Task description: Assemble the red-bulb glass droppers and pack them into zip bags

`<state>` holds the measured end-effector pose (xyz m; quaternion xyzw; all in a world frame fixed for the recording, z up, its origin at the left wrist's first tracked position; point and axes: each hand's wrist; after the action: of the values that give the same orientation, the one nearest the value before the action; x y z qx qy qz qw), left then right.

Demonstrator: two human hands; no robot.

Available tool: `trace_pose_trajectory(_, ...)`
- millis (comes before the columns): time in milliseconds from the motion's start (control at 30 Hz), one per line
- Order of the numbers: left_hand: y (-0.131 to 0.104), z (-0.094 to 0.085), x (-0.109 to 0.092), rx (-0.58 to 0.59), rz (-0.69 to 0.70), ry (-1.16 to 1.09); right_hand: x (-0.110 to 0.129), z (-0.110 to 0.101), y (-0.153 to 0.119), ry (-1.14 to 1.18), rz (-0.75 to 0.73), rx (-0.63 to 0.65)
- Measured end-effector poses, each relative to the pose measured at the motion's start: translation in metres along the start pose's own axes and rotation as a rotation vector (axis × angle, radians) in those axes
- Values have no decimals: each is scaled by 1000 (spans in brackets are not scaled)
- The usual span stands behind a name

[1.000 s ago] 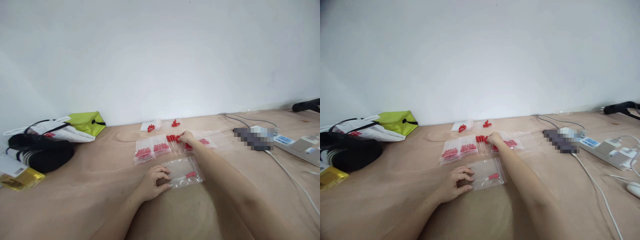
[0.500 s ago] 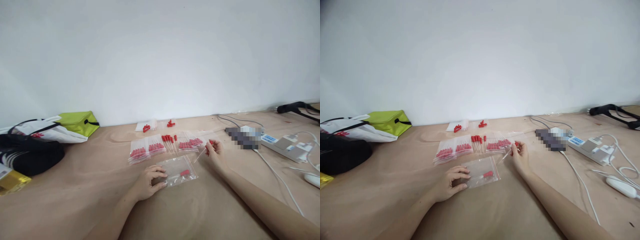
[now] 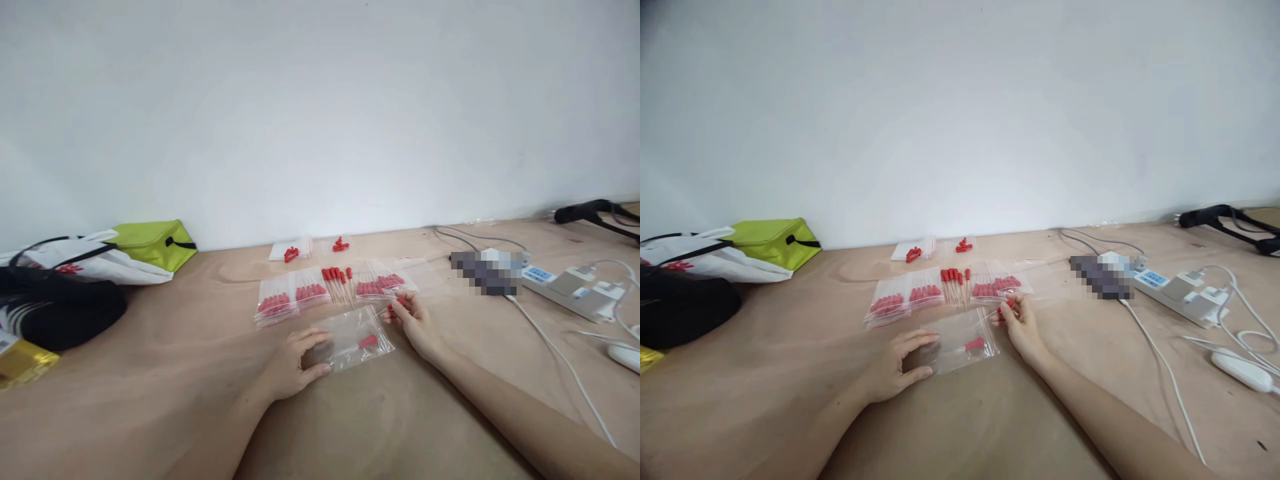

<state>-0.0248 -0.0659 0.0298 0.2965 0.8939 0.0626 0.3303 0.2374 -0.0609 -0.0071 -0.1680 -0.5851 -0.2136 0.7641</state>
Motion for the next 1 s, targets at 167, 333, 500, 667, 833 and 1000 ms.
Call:
trace_pose_trajectory(167,0,-1,0,25,-36,36,9,-4,-7,-203,126,316)
trace_pose_trajectory(333,0,0,4,50,-3,24,9,-1,-4,-374,132,383)
trace_pose_trajectory(500,1,1,5,46,43,-21,1,2,-6,-353,82,410)
trace_pose_trajectory(667,3,0,2,44,48,-35,-3,3,-9,-374,7,298)
trace_pose_trajectory(833,3,-1,1,40,61,-32,-5,3,-8,-474,-19,189)
trace_pose_trajectory(1000,2,0,2,38,55,-27,-5,1,-8,-492,-102,310)
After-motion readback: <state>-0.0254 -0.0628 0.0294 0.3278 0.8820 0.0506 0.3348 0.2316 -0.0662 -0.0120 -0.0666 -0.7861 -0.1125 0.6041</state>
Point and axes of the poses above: each hand's wrist, its own y-axis towards the middle knuckle, its own z-axis out of the palm, x = y × z, and after that the axes turned 15 degrees about -x, right-handed
